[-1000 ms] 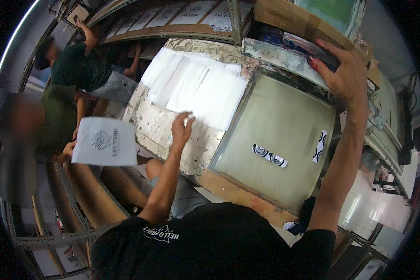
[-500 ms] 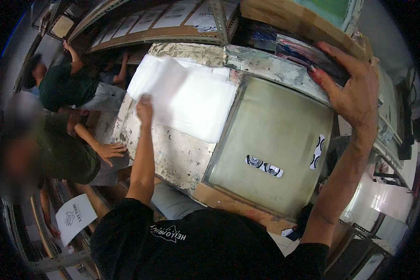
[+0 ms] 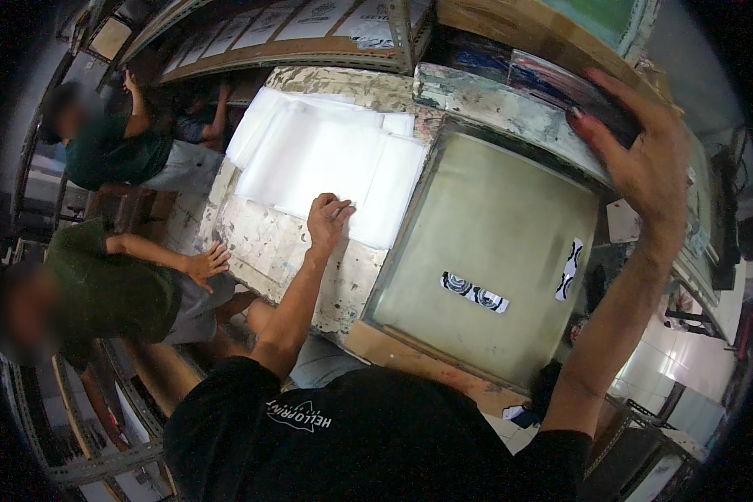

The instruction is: The person performs screen printing on white paper sheets using a squeegee and a screen frame. They repeatedly place a sheet under the frame, pull ink across the screen to transfer a logo, and remove the printed sheet. Another person assists by stacking the finished prints.

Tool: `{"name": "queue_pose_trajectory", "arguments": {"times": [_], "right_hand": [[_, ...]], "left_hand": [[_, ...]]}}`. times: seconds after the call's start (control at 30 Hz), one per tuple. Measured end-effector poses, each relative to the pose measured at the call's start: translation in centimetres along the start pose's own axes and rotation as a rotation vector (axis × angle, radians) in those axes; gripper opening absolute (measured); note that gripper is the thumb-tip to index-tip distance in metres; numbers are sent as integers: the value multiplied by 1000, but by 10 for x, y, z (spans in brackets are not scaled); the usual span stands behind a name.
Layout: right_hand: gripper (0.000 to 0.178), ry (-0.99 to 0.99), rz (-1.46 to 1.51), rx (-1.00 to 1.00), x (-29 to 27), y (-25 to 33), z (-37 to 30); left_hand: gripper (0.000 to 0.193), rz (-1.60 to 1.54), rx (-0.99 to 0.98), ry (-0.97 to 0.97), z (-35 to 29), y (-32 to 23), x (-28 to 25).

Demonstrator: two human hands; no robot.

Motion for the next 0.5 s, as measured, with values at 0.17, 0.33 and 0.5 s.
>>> {"name": "queue_pose_trajectory", "arguments": {"times": [0.17,0.33,0.5], "right_hand": [[49,5,-8,-28,1,-1,3],[49,-13,-74,18,0,7,-1],[49,-90,-90,-113,-1,3,-2]], "left_hand": [[10,-457,-410,-186,23,21,-9],[3,-178,100,-272,62,-88,-43],[33,97,300,475,8,-176,20]]}}
Point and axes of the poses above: each hand's wrist, its own z-axis towards the middle knuckle, its own x-axis out of the palm, y = z × x, the point moved 3 cm from there along z, towards the middle knuckle, and after that the axes turned 7 degrees about -z, right-handed, at the moved point
